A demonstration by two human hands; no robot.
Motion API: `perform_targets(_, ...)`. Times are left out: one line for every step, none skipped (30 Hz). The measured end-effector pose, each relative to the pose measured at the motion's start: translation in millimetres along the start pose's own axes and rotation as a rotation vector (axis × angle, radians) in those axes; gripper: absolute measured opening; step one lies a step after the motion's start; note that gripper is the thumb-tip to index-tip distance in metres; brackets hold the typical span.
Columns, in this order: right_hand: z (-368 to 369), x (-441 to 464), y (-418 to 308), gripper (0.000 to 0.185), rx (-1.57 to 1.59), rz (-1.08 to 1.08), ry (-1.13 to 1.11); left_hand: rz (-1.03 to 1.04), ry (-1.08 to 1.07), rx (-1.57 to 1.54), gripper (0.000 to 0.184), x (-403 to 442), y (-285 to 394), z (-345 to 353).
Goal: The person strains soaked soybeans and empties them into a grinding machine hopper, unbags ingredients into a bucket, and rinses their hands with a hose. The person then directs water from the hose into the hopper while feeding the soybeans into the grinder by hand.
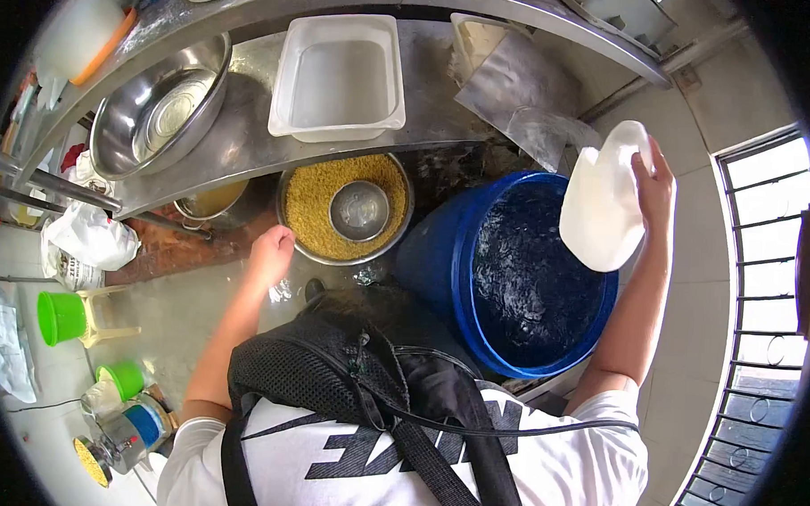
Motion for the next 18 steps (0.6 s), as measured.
perform_targets(-4, -7, -5, 0.057, 0.046, 0.037, 0.079, 0.023, -0.006, 0.021, 0.019, 2, 1, 1)
perform_targets(-7, -15, -8, 0.056, 0.092, 0.074, 0.158, 0.019, -0.005, 0.017, 0.019, 6, 0, 3)
perform_targets(-4, -23, -7, 0.056, 0.09, 0.07, 0.155, 0.08, 0.009, 0.032, 0.019, 12, 0, 7)
perform_targets(-2, -34, -4, 0.056, 0.177, -0.019, 0.23, 0.139, 0.022, 0.045, 0.019, 15, 2, 9)
perform_targets(1, -45, -5, 0.056, 0.265, -0.108, 0.303, 0.132, 0.022, 0.04, 0.019, 20, 2, 11)
perform_targets(4, -58, -19, 0.057, 0.151, -0.101, 0.326, 0.123, -0.026, 0.038, 0.019, 29, 5, 12)
perform_targets(12, -69, -32, 0.057, 0.146, -0.099, 0.323, 0.114, -0.074, 0.035, 0.02, 40, 6, 13)
perform_targets(19, -77, -42, 0.056, 0.23, -0.073, 0.343, 0.133, -0.08, 0.052, 0.021, 49, 8, 14)
perform_targets(23, -83, -48, 0.055, 0.315, -0.046, 0.363, 0.131, -0.085, 0.05, 0.021, 61, 9, 19)
perform_targets(25, -88, -47, 0.054, 0.42, 0.003, 0.326, 0.187, -0.092, 0.074, 0.022, 69, 13, 25)
perform_targets(24, -93, -50, 0.054, 0.42, 0.013, 0.319, 0.242, -0.1, 0.096, 0.023, 75, 20, 32)
perform_targets(22, -97, -58, 0.054, 0.411, -0.019, 0.283, 0.261, -0.119, 0.085, 0.023, 82, 28, 39)
perform_targets(22, -102, -68, 0.054, 0.404, -0.052, 0.246, 0.281, -0.137, 0.072, 0.023, 89, 35, 44)
perform_targets(25, -107, -80, 0.053, 0.322, -0.055, 0.223, 0.29, -0.158, 0.05, 0.022, 99, 32, 54)
perform_targets(30, -111, -95, 0.053, 0.324, -0.046, 0.209, 0.299, -0.177, 0.028, 0.022, 107, 27, 66)
perform_targets(35, -114, -111, 0.053, 0.25, -0.043, 0.121, 0.335, -0.196, -0.01, 0.023, 111, 30, 74)
perform_targets(40, -117, -124, 0.053, 0.18, -0.043, 0.04, 0.377, -0.209, -0.045, 0.023, 112, 39, 81)
perform_targets(47, -121, -138, 0.053, 0.206, -0.021, -0.063, 0.364, -0.271, -0.04, 0.023, 109, 53, 80)
Point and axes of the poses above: each hand's wrist, its own x-axis towards the middle knuckle, its own z-axis out of the palm, y = z × x, the point moved 3 cm from there along x, towards the middle knuckle, and after that the axes turned 12 degrees about x, right-handed, at the moved point
